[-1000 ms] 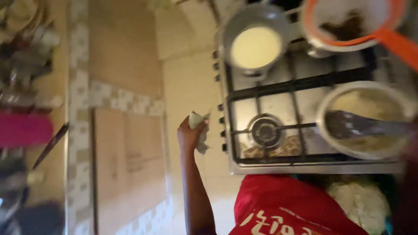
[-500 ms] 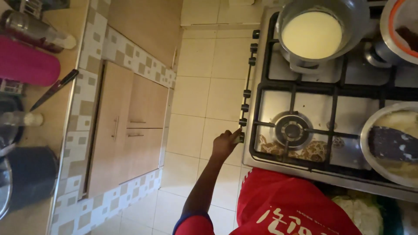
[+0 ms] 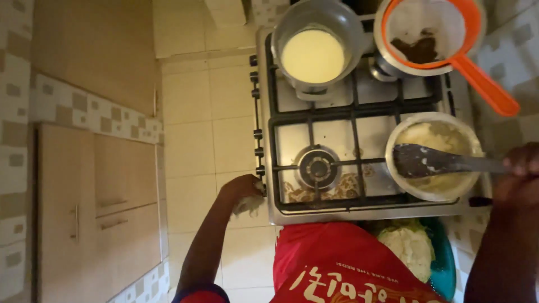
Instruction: Stirring and kneading maize meal (ugali) in a pot on a gas stove using a wooden spoon, then handling it at a sink.
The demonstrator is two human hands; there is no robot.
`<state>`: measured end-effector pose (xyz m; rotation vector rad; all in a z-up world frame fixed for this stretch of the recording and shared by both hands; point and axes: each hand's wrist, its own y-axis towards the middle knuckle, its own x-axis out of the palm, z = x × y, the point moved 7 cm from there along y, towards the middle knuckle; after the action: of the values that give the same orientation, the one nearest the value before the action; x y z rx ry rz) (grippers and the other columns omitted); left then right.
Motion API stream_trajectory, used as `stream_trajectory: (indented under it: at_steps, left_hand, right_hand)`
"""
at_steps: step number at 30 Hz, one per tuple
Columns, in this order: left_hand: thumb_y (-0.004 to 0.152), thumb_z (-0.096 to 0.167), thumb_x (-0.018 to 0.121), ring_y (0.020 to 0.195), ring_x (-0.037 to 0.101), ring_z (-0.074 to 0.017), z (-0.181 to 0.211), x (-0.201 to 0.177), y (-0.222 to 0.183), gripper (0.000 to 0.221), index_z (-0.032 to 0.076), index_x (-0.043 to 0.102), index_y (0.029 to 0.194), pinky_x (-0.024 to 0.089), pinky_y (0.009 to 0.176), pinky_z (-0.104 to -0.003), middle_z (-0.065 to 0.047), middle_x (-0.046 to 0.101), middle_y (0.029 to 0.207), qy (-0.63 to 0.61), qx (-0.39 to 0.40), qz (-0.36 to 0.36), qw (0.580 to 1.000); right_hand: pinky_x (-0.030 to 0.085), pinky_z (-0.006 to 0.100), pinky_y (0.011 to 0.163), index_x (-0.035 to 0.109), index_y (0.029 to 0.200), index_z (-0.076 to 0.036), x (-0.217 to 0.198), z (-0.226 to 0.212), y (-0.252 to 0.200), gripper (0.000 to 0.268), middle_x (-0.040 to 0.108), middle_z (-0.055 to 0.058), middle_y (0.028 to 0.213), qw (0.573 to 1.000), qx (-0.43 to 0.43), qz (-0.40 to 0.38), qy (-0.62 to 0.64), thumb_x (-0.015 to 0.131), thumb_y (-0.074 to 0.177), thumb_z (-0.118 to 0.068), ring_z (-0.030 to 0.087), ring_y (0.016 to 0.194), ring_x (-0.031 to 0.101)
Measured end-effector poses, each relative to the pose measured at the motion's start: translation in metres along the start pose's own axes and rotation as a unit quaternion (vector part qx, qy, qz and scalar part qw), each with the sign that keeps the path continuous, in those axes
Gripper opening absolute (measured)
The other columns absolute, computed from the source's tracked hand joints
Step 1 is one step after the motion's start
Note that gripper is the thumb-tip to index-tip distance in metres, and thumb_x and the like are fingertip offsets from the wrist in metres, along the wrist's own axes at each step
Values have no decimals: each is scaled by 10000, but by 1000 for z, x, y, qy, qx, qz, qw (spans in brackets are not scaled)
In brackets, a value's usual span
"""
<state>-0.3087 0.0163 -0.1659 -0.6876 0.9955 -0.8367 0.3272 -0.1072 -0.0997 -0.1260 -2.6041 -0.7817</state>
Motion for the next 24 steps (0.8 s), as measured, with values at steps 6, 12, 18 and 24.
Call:
stream_trajectory:
  at_steps: [6,12,18,24]
  left_hand:
    - [666,606,711,1213,558,-282,4,-7,-2,851,187,520,1381,472,941,-403,-55,569,1375,165,-73,-100,978]
    - [883,399,565,1076,667,-316,93,-71,-83,666,115,384,1458,526,913,-429,-155,617,1283,-2,-65,111,992]
    - [930,401,555,729,653,-110,232,-34,-14,305,116,602,1028,581,513,-168,-26,670,897,-156,194,310,918]
    - [945,402,423,761,634,-322,323,16,39,436,43,563,1150,484,603,-462,-145,658,869,-69,201,237,948]
  right_hand:
    - [421,263,792,397,821,-222,90,-48,23,321,341,-81,767,919,23,349,-183,547,1028,-416,67,676,343]
    - [497,372,643,680,1410,-285,171,-44,50,623,597,84,874,986,-94,109,82,147,1148,-471,209,635,555]
    - [287,296,337,440,864,-133,234,-58,78,304,351,81,539,856,-133,437,-240,651,1058,-234,150,390,340]
    - [324,292,325,426,773,-177,189,-17,63,330,453,20,557,808,4,539,-237,566,1072,-174,104,364,362]
